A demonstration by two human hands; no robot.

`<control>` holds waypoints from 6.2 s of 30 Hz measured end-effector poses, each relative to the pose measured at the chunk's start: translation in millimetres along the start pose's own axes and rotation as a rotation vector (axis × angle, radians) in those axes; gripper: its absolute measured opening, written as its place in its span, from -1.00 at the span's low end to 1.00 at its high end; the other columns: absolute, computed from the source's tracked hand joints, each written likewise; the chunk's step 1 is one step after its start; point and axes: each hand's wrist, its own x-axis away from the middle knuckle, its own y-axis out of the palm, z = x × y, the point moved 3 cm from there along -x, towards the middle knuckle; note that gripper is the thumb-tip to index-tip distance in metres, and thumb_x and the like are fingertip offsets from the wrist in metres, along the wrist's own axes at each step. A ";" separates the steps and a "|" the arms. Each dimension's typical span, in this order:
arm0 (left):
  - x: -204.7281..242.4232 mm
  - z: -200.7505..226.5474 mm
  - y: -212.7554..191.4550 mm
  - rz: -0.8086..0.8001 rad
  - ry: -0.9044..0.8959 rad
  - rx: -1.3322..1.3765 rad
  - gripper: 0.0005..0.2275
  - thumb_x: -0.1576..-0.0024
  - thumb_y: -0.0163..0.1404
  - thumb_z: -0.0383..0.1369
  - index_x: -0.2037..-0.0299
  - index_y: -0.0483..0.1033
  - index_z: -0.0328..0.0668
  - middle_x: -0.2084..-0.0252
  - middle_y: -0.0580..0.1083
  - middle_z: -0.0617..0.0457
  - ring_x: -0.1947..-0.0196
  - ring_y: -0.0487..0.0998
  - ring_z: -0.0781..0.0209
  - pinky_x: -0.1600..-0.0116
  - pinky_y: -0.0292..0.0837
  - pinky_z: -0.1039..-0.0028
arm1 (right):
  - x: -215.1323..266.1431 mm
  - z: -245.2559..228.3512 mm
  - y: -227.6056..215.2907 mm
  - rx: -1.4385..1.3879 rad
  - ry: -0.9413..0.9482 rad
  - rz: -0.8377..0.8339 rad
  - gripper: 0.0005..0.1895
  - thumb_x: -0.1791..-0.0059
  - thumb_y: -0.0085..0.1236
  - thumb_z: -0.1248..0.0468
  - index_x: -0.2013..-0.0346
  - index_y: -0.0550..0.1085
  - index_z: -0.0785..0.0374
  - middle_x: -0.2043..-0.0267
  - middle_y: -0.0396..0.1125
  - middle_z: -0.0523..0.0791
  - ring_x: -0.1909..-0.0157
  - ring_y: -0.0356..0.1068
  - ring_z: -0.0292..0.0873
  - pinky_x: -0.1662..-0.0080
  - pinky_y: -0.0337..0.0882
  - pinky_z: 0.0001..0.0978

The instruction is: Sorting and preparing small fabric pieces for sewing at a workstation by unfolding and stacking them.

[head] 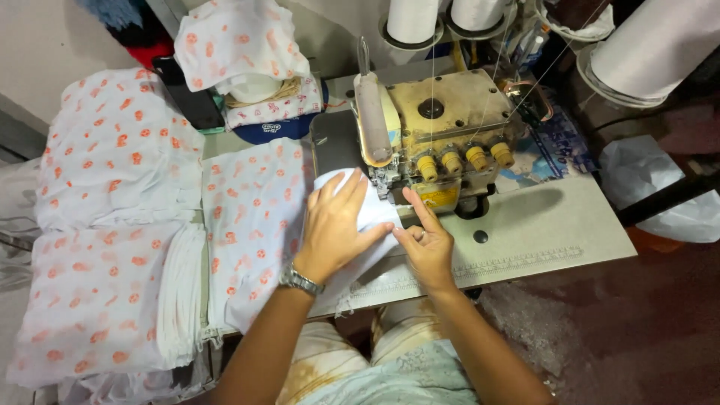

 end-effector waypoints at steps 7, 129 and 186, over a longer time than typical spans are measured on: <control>-33.5 -15.2 -1.8 -0.267 0.029 0.008 -0.22 0.05 -0.04 0.25 -0.26 0.32 -0.17 -0.32 0.31 -0.06 -0.34 0.20 -0.13 -0.28 0.09 0.00 | -5.1 -6.2 10.5 -0.031 0.012 -0.014 -0.27 0.07 0.05 0.56 -0.38 0.10 0.27 -0.40 0.10 -0.04 0.42 0.29 -0.58 0.39 0.35 -0.74; 114.1 -79.0 -163.6 0.032 -0.711 1.199 -0.32 0.35 -0.44 -0.88 -0.02 0.48 -0.53 -0.01 0.51 -0.28 -0.03 0.51 0.01 0.08 0.39 0.44 | 61.4 22.2 0.0 -0.100 0.419 -0.226 -0.90 0.03 0.14 0.34 0.40 0.45 0.33 0.59 0.40 -0.01 0.50 0.52 -0.11 0.40 0.47 -0.49; 33.4 -6.5 -172.0 0.034 -0.274 0.322 -0.82 -0.12 -0.19 -0.60 0.15 0.26 -0.11 0.65 0.50 -0.14 0.53 0.60 -0.18 0.21 0.48 0.11 | 40.8 38.8 4.0 -0.203 0.348 -0.189 -0.89 0.05 0.17 0.40 0.39 0.43 0.41 0.59 0.33 0.00 0.67 0.45 -0.11 0.56 0.37 -0.51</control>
